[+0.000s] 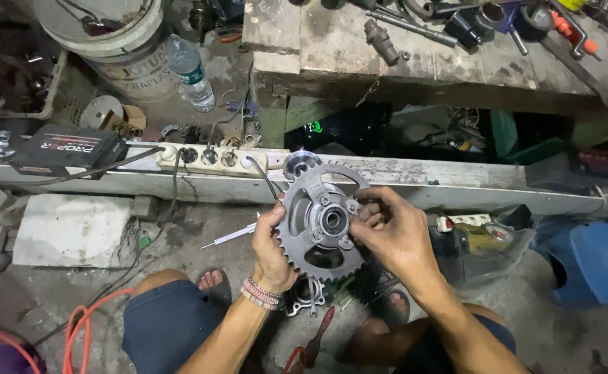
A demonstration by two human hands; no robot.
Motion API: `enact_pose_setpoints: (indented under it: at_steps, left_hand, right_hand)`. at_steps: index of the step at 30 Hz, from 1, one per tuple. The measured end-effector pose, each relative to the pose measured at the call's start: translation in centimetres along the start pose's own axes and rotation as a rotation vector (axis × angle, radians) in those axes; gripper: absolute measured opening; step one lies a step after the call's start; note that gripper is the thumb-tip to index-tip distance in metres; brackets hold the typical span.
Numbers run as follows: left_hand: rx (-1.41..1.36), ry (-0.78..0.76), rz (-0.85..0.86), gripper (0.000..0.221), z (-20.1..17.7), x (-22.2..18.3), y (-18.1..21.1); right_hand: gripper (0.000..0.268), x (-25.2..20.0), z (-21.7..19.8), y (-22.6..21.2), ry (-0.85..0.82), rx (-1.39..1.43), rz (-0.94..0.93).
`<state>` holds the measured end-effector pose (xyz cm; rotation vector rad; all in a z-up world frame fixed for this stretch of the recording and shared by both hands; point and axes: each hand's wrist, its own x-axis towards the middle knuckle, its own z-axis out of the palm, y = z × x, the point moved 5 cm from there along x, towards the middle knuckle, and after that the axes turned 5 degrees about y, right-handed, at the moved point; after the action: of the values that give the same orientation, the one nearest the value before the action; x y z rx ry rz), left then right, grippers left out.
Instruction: A person is manually aligning a motorcycle sprocket onto a hub, rotating it to ensure the bolt holes are correctly positioned for assembly.
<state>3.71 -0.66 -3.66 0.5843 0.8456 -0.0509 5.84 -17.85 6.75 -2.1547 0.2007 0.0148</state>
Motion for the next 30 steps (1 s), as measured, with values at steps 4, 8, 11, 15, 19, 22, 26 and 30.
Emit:
enact_pose_setpoints:
  at_steps: [4, 8, 11, 15, 19, 22, 26, 30]
  left_hand:
    - [-0.007, 0.016, 0.008, 0.058, 0.1, -0.6, 0.5]
    - [-0.018, -0.019, -0.004, 0.063, -1.1, 1.3, -0.5]
    - [-0.019, -0.021, -0.004, 0.064, -0.3, 0.1, 0.1]
    - [0.001, -0.056, 0.003, 0.065, 0.0, -0.1, 0.3]
    - [0.074, -0.088, -0.006, 0.064, 1.1, -1.7, 0.3]
    - [0.132, -0.098, 0.008, 0.062, 1.2, -1.5, -0.1]
    - [0.151, -0.062, 0.026, 0.072, 1.9, -2.7, 0.4]
    - [0.136, -0.067, 0.027, 0.078, 0.1, 0.2, -1.6]
  right_hand:
    - [0.035, -0.2, 0.4, 0.2, 0.012, -0.015, -0.063]
    - [0.032, -0.3, 0.4, -0.3, 0.044, -0.018, -0.067]
    - [0.032, -0.1, 0.4, -0.3, 0.033, -0.021, -0.063]
    - [0.03, 0.2, 0.1, -0.6, -0.01, -0.042, -0.047]
    - [0.031, 0.0, -0.1, -1.6, -0.033, -0.222, -0.165]
    - [0.032, 0.2, 0.5, 0.3, -0.049, -0.207, -0.168]
    - [0.037, 0.4, 0.7, 1.2, -0.007, -0.066, -0.161]
    - [0.035, 0.0, 0.0, -0.2, 0.004, -0.178, -0.159]
